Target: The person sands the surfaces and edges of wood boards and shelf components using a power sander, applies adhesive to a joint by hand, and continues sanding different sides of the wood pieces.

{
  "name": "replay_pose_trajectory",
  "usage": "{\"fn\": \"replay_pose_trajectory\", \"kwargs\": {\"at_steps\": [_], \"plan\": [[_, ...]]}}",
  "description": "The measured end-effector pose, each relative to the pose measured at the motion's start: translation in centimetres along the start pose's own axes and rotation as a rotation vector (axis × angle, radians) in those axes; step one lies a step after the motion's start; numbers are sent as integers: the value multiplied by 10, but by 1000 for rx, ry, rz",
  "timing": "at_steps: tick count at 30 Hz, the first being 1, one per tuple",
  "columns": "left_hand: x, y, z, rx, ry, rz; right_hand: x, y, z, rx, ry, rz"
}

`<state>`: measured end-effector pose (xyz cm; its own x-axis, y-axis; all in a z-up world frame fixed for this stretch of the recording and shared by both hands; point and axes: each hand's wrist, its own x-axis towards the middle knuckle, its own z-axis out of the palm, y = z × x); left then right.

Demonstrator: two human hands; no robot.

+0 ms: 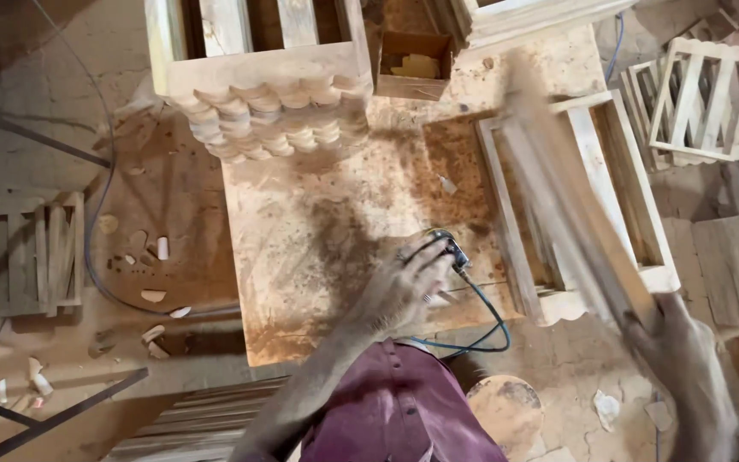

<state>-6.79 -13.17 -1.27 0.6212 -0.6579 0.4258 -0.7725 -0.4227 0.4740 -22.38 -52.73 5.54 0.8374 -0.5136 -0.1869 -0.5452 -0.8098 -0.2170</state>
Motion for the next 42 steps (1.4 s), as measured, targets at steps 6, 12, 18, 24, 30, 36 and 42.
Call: {"fn": "replay_pose_trajectory", "kwargs": {"at_steps": [6,12,18,24,30,36,42], "plan": [[55,45,-50,187,-30,199,-31,-123,-56,-142,-363,-410],[-22,-20,-82,422,-266,-326,31,-210,2,127,42,-1410],[-70,-52,-112,678,65,-526,155,-123,141,730,388,-329],[-127,-109,-23,557,-47,-810,139,-99,382,311,93,-522],[-159,-87,42,368,-216,-727,120,-99,422,290,27,-342],[-230,-80,121,210,-188,-656,89,-62,348,207,-88,-18],[-291,-118,226,214,-274,-446,57,-34,290,224,83,-17]]}}
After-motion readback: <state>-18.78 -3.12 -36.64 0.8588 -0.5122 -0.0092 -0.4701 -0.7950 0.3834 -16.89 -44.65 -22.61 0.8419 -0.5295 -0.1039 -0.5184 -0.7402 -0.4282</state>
